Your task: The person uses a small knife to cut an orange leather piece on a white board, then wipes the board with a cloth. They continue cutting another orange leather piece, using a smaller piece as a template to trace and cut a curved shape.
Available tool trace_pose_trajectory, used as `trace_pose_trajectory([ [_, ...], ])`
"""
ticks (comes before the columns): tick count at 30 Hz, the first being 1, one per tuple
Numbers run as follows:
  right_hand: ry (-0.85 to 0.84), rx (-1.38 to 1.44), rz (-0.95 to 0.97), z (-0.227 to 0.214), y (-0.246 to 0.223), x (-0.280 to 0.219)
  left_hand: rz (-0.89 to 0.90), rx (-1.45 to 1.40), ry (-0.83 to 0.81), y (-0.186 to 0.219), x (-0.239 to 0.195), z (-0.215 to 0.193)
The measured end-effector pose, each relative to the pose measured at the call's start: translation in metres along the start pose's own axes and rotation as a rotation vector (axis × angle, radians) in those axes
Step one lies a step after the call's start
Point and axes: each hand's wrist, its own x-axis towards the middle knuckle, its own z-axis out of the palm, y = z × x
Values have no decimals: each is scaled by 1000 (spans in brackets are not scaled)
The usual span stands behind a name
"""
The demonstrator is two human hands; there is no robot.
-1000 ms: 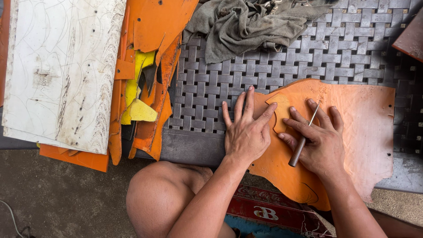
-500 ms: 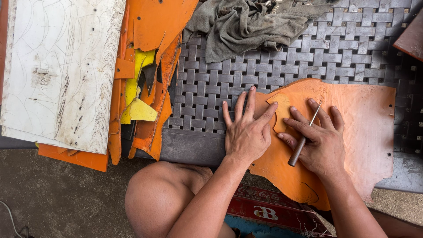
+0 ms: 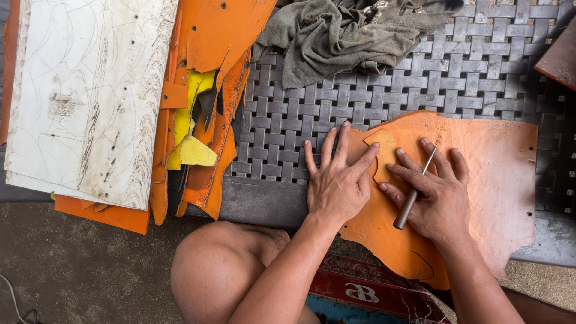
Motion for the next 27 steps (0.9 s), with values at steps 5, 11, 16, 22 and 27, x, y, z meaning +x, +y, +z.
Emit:
trace_pose_trajectory([
  [5,1,2,-5,0,0,0,4,-9,6,0,-1,0],
  [11,-8,-14,1,-1,-1,0,11,-12,21,0,-1,2],
  [16,-7,-13,-4,-1,-2,1,7,-16,19,-1,-1,2],
  [22,-6,-17,0,-1,-1,0,10,-11,30,-1,-1,2],
  [27,-13,-18,3,-1,-1,0,9,-19,28,1,-1,1],
])
